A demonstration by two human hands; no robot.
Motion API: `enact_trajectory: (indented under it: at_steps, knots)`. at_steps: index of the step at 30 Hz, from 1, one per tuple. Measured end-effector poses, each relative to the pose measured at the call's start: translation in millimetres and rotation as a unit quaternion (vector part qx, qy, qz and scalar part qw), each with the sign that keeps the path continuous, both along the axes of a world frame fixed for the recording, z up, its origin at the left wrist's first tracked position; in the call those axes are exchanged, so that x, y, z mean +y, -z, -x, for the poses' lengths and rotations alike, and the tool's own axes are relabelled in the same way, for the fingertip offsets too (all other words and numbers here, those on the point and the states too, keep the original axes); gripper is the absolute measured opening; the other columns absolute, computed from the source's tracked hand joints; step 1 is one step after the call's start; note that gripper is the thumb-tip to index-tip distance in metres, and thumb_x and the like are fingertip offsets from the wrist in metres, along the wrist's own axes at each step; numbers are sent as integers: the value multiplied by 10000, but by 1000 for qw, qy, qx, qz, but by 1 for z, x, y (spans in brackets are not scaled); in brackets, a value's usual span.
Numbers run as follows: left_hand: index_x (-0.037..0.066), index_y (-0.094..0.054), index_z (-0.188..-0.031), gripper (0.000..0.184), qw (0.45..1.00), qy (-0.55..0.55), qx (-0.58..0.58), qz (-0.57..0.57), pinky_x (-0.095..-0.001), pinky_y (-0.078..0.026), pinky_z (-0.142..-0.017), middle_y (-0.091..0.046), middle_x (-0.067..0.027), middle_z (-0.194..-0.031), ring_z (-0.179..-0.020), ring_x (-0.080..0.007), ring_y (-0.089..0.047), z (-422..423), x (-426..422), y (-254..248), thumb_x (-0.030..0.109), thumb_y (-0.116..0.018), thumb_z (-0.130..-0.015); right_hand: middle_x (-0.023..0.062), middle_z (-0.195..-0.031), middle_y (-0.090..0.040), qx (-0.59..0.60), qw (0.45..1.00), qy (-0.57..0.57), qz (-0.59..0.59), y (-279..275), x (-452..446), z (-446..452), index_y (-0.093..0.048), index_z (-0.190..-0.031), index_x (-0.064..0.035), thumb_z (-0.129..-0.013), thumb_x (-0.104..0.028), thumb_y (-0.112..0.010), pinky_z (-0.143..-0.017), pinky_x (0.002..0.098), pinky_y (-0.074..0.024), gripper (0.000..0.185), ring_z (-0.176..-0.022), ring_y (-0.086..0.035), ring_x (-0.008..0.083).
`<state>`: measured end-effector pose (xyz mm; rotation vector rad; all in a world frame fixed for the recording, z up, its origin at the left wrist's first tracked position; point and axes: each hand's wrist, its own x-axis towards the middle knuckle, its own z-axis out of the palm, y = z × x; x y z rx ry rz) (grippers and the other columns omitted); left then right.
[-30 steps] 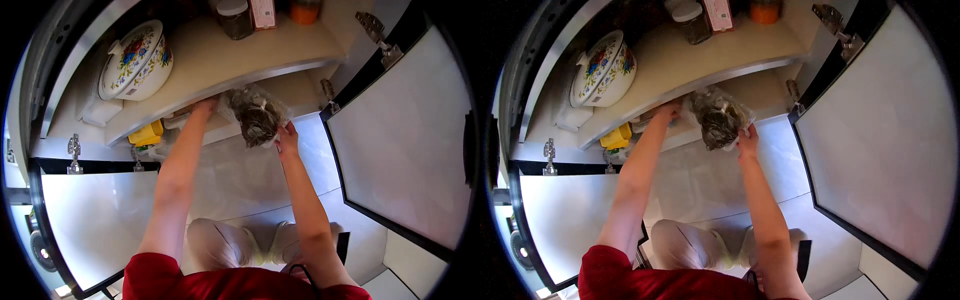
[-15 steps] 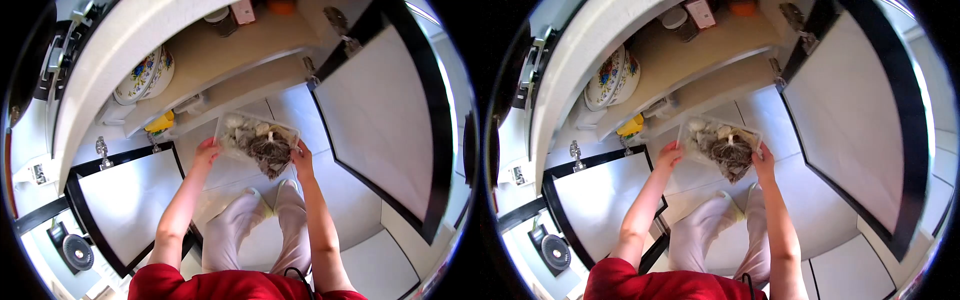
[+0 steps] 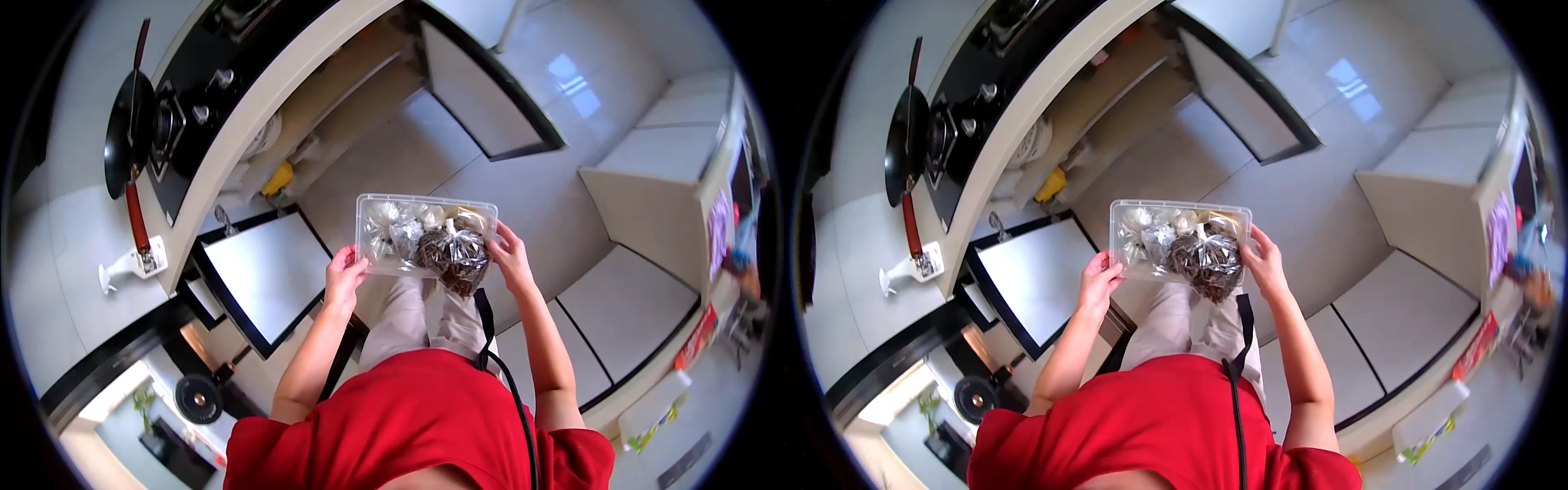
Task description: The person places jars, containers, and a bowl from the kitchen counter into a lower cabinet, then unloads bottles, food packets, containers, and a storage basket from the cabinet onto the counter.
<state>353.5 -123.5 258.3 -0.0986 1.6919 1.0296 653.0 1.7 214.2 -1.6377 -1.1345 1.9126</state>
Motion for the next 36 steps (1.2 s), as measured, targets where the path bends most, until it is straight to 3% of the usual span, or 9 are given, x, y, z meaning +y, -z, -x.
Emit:
enact_trajectory:
  at_steps: [1,3,4,8,12,19,22,28,36]
  knots:
    - [64,-529,-1086,325,1000,18,-3,-8,-267,-466,-758,-573,-24,-969,-881,-126,-564,-7,-1,-13,-2,-616,-781,141,-1241,-527,-3,1000,18,-8,-11,-12,-14,-457,-1266,14,-808,-138,-546,-1032,376,-305,490,-1178,-467,235]
    - [67,-533,-1070,306,996,85,-8,-38,-261,-470,-743,-571,-18,-962,-865,-117,-562,-25,-3,-42,7,-623,-783,38,-1012,-594,-13,994,47,-96,-30,-42,-46,-413,-1313,-11,-833,-102,-554,-640,221,-442,509,-771,-528,65]
    - [67,-536,-1059,296,991,113,-11,-64,-257,-472,-736,-573,-13,-946,-849,-107,-561,-34,-2,-53,18,-633,-783,14,-948,-602,-40,995,57,-75,-60,-52,-57,-431,-1308,-33,-825,-124,-564,-598,195,-406,509,-733,-517,51]
    - [45,-527,-1123,367,965,237,-26,-106,-243,-486,-693,-583,-24,-953,-833,-110,-568,-77,8,-90,50,-652,-779,11,-935,-609,-57,981,151,-110,-109,-114,-113,-456,-1296,-64,-818,-149,-581,-592,200,-398,501,-735,-521,55]
    - [11,-487,-1170,418,920,359,-68,-145,-303,-502,-804,-564,-55,-1042,-954,-158,-566,-140,32,-128,76,-650,-791,1,-954,-606,-34,957,269,-104,-163,-157,-170,-490,-1258,-50,-820,-166,-585,-594,206,-404,463,-730,-521,53]
    - [-20,-466,-1208,424,785,562,-154,-210,-305,-498,-842,-570,-99,-1085,-984,-160,-568,-310,66,-172,113,-605,-831,14,-1002,-607,-88,890,431,-123,-236,-252,-293,-522,-1204,-49,-833,-187,-585,-578,194,-445,401,-783,-559,57]
    - [-17,-477,-1202,410,733,619,-171,-224,-311,-497,-845,-573,-95,-1068,-978,-161,-570,-410,77,-178,103,-600,-829,21,-929,-609,-98,832,528,-139,-239,-293,-347,-533,-1176,-27,-843,-129,-561,-623,237,-512,350,-762,-585,89]
    - [6,-519,-1184,363,618,733,-223,-177,-348,-473,-872,-580,-63,-1104,-1014,-171,-556,-590,77,-157,92,-580,-836,8,-997,-599,-134,743,647,-106,-216,-368,-425,-505,-1223,-49,-868,-131,-536,-646,251,-523,365,-839,-576,80]
    - [12,-552,-1144,346,533,796,-249,-140,-333,-489,-823,-603,-51,-1046,-953,-159,-573,-720,56,-142,90,-610,-812,1,-952,-600,-177,651,727,-130,-175,-421,-464,-539,-1172,-12,-887,-76,-529,-622,208,-464,293,-781,-525,51]
